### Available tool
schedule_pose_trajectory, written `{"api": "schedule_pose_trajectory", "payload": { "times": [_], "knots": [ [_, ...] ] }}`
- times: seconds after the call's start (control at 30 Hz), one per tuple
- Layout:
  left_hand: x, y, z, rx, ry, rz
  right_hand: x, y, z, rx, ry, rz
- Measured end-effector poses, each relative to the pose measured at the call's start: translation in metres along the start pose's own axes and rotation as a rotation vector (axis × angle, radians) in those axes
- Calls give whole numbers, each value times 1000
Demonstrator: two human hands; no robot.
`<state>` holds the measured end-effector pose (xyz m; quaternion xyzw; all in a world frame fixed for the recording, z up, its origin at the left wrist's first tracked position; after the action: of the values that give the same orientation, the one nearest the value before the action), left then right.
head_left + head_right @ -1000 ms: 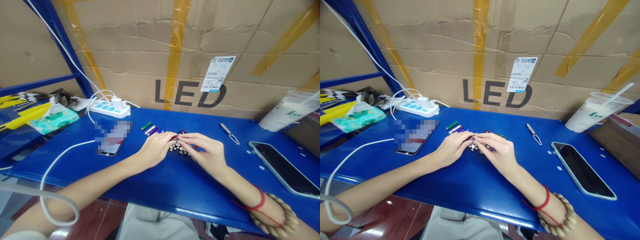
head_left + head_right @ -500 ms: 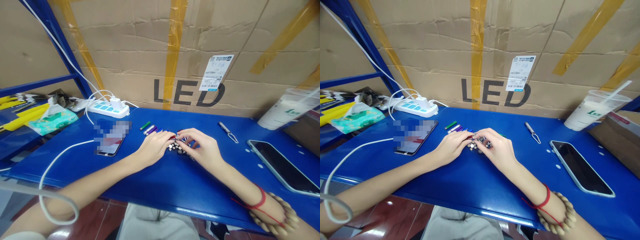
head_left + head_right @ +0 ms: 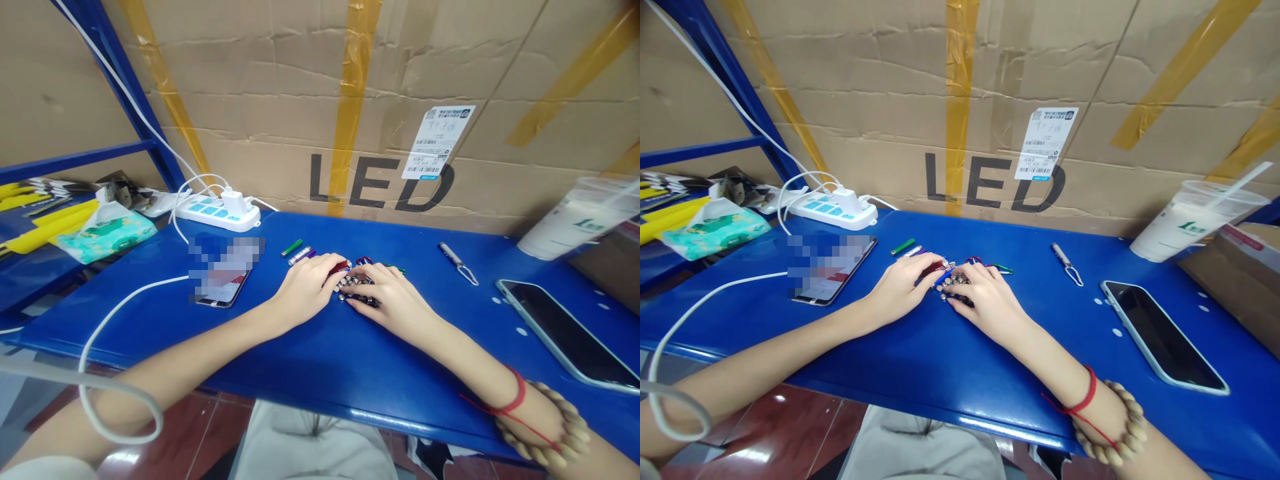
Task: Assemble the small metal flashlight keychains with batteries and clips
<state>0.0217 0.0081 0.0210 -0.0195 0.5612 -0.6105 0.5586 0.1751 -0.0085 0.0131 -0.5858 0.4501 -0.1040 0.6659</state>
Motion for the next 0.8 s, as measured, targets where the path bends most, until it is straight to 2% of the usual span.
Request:
{"api": "schedule_pose_trajectory", "payload": {
  "times": [0.2,0.3,0.37,0.47,0.53,0.7,0.8],
  "knots": [
    [1,-1,2,73,-11,-22,-1,0,2,11,9,44],
    [1,-3,3,113,-43,-42,-1,-1,3,-2,-6,113],
    [0,-3,3,110,-55,-43,-2,-6,4,-32,9,257],
    [0,-3,3,99,-27,-51,0,-19,4,-86,59,559],
    [0,-2,3,91,6,-63,1,-24,2,-112,47,661],
    [2,2,3,86,45,-71,1,-19,-1,-210,-63,537],
    [4,4,1,94,52,-65,2,-18,0,-215,-84,531]
  ]
}}
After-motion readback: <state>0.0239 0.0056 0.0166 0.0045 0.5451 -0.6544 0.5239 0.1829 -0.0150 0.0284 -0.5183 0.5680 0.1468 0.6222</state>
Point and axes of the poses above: each hand's wrist, its own x-axis away from the middle knuckle, its own y-axis out of the palm, z = x × y, the point moved 3 cm from there along -x, towards the middle knuckle, and after that the axes turned 9 degrees about z, right-handed, at the moved point
